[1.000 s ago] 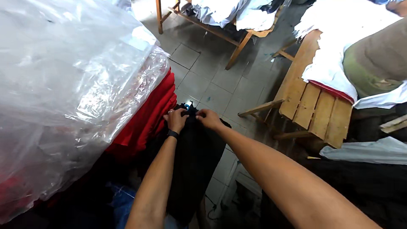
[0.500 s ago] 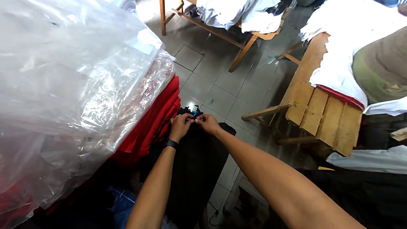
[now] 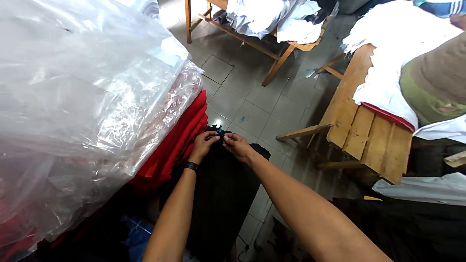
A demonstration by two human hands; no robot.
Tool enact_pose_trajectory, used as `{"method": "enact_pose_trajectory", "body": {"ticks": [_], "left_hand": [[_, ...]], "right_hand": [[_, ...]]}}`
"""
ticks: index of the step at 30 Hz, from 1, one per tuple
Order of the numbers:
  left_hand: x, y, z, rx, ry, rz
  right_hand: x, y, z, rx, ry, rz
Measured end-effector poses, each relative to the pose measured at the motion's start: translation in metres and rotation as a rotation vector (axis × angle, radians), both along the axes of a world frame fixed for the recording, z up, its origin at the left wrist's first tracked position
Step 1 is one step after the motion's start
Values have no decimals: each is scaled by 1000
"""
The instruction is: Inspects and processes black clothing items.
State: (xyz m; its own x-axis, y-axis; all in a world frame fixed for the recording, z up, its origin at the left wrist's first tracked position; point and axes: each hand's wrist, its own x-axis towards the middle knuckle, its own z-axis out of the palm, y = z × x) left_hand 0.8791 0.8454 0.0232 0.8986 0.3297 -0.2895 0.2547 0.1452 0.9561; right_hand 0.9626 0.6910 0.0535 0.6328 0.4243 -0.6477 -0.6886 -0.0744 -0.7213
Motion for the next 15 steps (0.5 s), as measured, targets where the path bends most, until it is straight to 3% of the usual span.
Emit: {"method": "enact_pose_trajectory", "body": {"ticks": [4, 6, 10, 12, 15], "left_hand": [[-1, 1, -1, -123, 12, 117], [-2, 2, 6, 83, 34, 86], [-8, 6, 19, 692, -72, -78], [-6, 5, 19, 828, -128, -169], [-1, 2, 17, 824, -122, -210]], "right_hand": [[-9, 15, 2, 75, 51, -131], [-11, 20, 4, -16, 9, -92], [-4, 15, 13, -230, -138, 76], [-2, 11, 12, -253, -192, 148], [-1, 11, 13, -270, -253, 210]]}}
